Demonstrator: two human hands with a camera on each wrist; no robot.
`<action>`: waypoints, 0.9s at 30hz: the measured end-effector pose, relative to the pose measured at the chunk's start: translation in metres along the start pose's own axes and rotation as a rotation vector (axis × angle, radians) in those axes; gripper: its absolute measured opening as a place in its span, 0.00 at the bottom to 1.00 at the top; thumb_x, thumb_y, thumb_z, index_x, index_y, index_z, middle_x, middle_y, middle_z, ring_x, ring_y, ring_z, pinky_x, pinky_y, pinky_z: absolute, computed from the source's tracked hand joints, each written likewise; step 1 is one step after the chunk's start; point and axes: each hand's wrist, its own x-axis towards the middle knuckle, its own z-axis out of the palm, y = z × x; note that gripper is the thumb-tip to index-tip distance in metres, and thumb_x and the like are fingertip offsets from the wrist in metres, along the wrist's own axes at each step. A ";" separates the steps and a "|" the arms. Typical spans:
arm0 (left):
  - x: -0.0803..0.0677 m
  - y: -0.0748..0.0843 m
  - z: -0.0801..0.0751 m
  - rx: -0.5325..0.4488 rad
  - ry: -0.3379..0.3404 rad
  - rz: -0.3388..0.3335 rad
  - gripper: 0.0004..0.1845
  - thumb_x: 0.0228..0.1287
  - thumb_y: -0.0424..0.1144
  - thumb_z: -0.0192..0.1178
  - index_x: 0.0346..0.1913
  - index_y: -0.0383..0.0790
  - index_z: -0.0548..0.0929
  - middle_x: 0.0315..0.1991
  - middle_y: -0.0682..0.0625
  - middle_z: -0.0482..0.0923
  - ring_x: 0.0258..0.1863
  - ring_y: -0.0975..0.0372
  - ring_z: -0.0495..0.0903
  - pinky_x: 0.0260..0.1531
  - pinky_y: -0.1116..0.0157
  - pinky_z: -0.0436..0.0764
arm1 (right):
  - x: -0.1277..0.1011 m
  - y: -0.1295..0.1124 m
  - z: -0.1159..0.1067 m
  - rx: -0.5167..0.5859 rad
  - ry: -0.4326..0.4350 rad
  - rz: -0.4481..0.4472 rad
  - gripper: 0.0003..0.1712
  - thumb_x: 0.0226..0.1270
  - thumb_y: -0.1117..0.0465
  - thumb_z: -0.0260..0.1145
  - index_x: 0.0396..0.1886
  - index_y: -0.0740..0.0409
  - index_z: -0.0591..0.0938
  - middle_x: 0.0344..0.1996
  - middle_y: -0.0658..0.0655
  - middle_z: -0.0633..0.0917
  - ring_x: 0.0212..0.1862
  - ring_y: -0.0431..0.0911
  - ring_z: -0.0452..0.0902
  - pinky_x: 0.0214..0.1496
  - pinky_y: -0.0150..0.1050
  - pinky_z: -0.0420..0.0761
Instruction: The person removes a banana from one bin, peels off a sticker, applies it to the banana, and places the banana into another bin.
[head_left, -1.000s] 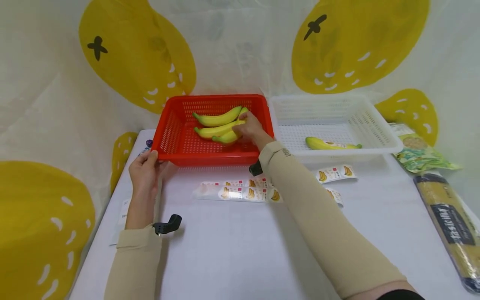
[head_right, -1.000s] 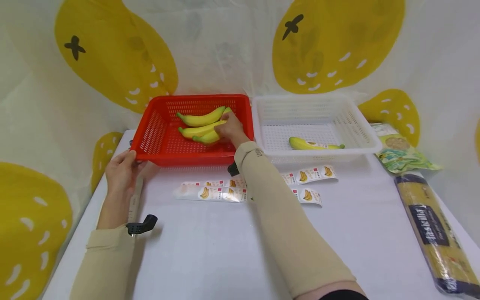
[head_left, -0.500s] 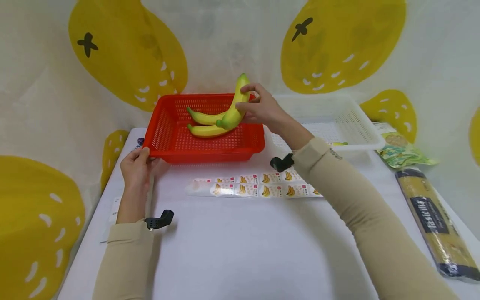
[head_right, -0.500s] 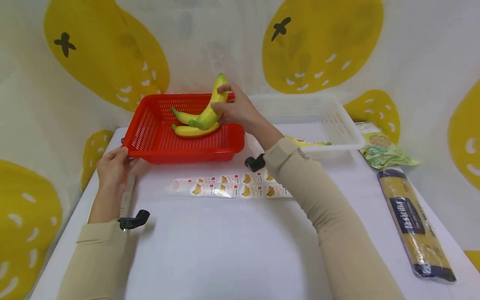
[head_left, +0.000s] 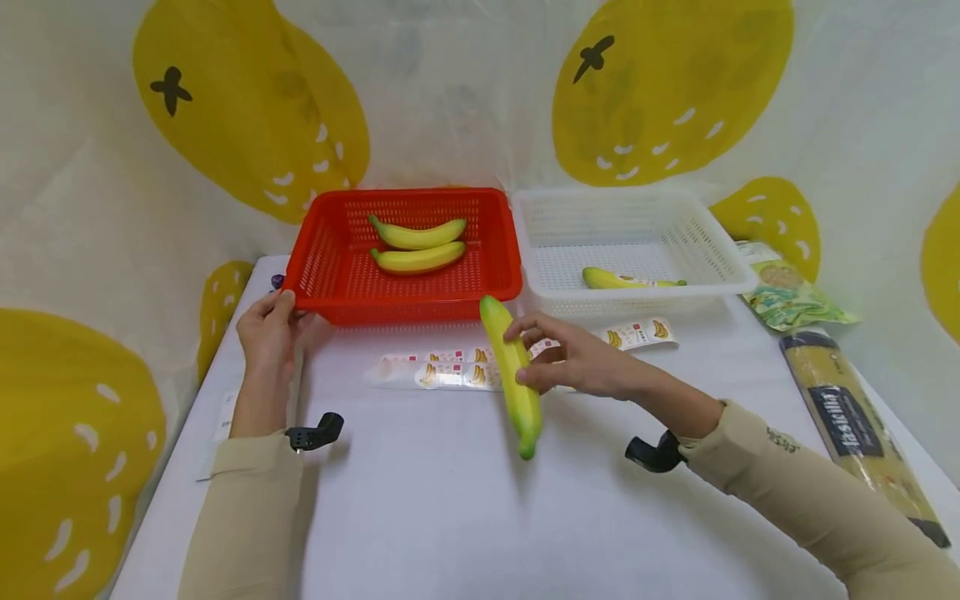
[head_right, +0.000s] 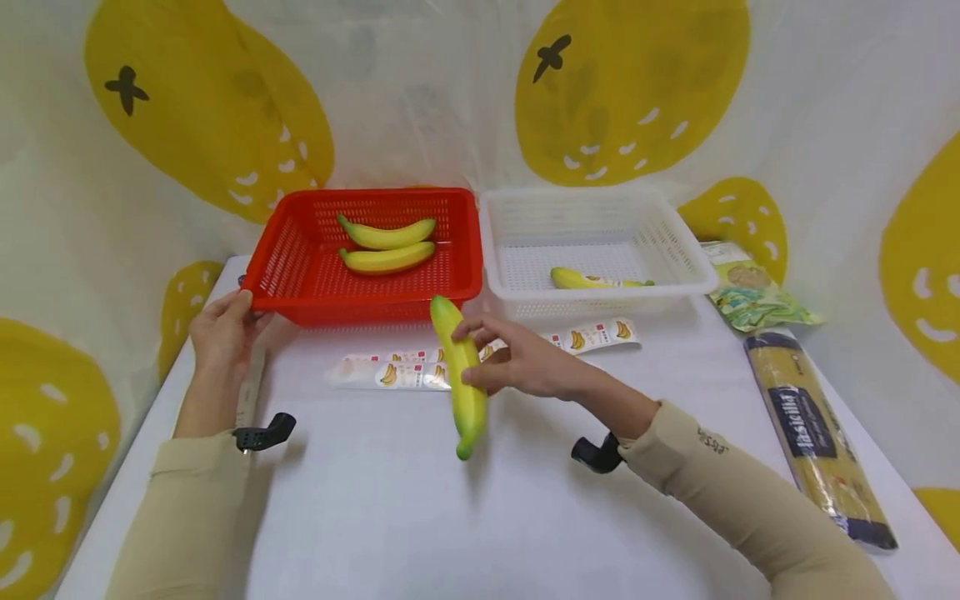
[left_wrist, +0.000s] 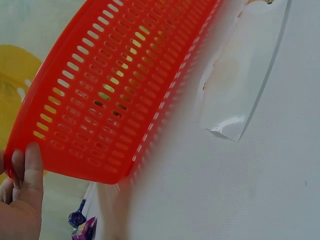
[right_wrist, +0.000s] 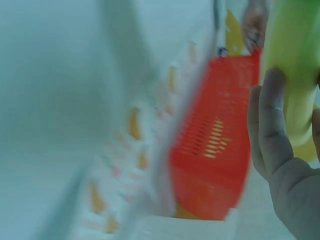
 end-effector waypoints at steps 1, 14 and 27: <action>0.001 0.000 0.001 0.001 -0.003 0.005 0.23 0.73 0.44 0.60 0.68 0.46 0.77 0.57 0.51 0.77 0.45 0.62 0.83 0.40 0.73 0.85 | -0.002 0.005 0.004 -0.020 -0.020 0.007 0.25 0.70 0.58 0.68 0.64 0.47 0.71 0.58 0.62 0.73 0.53 0.57 0.82 0.50 0.48 0.86; 0.000 0.000 0.007 0.036 0.003 0.023 0.23 0.74 0.46 0.59 0.69 0.49 0.77 0.63 0.50 0.76 0.52 0.62 0.84 0.45 0.73 0.84 | 0.002 0.049 0.026 -0.262 -0.217 0.040 0.23 0.67 0.58 0.72 0.59 0.42 0.78 0.55 0.58 0.75 0.50 0.51 0.78 0.54 0.44 0.78; -0.001 0.000 0.005 0.027 0.012 0.015 0.24 0.72 0.47 0.60 0.69 0.49 0.77 0.62 0.51 0.76 0.50 0.63 0.84 0.45 0.73 0.84 | 0.004 0.049 0.030 -0.282 -0.237 0.011 0.22 0.67 0.57 0.71 0.60 0.43 0.79 0.56 0.55 0.76 0.51 0.50 0.76 0.56 0.44 0.77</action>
